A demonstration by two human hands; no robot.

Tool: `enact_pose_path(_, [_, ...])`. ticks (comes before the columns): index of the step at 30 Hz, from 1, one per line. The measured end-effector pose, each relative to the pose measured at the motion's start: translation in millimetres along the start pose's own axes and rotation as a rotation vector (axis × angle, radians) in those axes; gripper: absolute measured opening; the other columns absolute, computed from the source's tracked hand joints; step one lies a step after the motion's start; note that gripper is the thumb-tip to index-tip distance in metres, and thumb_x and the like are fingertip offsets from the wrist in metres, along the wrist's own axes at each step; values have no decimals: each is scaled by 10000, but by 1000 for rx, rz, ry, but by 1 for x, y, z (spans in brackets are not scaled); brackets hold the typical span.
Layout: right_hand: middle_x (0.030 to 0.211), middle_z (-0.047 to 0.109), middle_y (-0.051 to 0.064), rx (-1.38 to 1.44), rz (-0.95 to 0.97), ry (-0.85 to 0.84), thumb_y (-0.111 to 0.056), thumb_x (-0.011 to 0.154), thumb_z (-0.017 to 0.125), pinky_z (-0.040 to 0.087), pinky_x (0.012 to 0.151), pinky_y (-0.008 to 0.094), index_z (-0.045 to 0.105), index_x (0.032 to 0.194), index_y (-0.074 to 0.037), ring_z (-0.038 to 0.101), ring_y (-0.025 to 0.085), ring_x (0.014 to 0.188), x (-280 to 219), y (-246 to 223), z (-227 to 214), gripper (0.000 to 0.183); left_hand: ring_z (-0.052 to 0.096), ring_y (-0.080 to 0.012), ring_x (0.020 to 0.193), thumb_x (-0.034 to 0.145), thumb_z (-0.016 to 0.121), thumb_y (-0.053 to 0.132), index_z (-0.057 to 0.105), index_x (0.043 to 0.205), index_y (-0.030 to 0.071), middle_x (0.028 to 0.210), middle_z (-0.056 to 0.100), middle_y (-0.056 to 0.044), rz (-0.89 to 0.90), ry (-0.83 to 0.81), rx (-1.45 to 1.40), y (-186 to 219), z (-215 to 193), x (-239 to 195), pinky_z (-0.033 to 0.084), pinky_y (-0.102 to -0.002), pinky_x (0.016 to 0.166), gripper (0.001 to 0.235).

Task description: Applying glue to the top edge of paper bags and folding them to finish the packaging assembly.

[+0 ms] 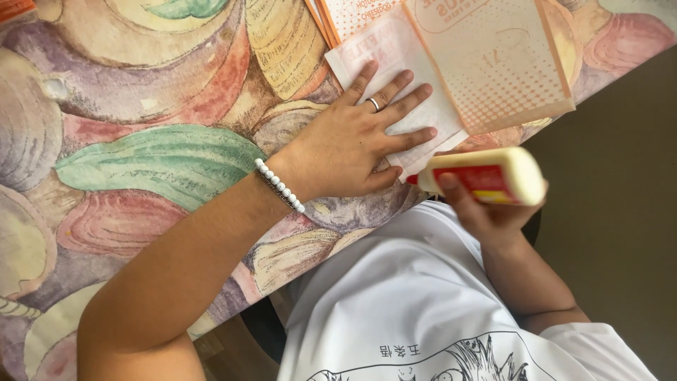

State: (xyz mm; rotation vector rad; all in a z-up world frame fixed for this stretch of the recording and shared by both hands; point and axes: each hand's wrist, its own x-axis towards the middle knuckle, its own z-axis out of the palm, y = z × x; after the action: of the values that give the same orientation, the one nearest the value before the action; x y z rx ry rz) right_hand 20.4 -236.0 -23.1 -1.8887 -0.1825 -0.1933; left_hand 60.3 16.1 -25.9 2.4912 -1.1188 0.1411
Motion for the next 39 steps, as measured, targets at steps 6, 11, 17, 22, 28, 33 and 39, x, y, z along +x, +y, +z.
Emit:
enact_pose_path(6, [1088,689,184,-98,-171,79,-48,947,832,622,947,416,654,1089,82,681,271,1002,22,20,-12,262,331,-442,1502,949,621,455,593,1486,239,1625,354,-212,17,66,23,2,0,2,165,-672,1216,579])
enact_pose_path(11, [961,657,192,-141,-329,179,-60,1050,827,596,802,411,597,1013,89,675,283,896,47,28,-26,277,186,-404,1541,772,634,558,641,1393,210,1667,247,-186,41,-26,90,-2,-3,22,110,-730,1190,711])
enact_pose_path(17, [1053,695,185,-30,-120,147,-180,949,822,637,920,398,626,1093,50,708,274,978,14,-7,3,334,241,-451,1518,848,431,744,495,1550,194,1645,343,-190,115,-72,49,-21,2,34,1,-787,1137,894])
enact_pose_path(22, [1086,695,170,-38,-19,-23,-110,921,810,630,911,352,639,1135,62,698,243,986,1,0,1,324,224,-465,1528,905,385,759,520,1548,177,1651,346,-205,122,-41,16,-22,4,31,-14,-776,1149,877])
enact_pose_path(28, [1045,690,225,-158,-307,186,-68,1028,805,631,915,443,642,1081,111,707,327,970,43,18,-18,247,213,-456,1539,830,514,678,496,1567,188,1667,314,-194,121,-29,-13,-24,7,29,-34,-777,1155,885])
enact_pose_path(33, [1031,650,134,40,-188,263,-120,972,856,605,867,385,584,1048,6,646,219,947,25,18,-3,309,206,-455,1543,820,528,670,512,1564,180,1672,303,-190,125,-20,-30,-25,7,28,-41,-774,1155,891])
enact_pose_path(39, [1157,672,158,53,-75,126,-142,980,785,599,1049,412,613,1167,18,669,262,1103,20,17,-5,301,232,-472,1532,907,458,641,550,1544,150,1656,344,-207,130,13,-65,-24,6,27,-25,-776,1152,809])
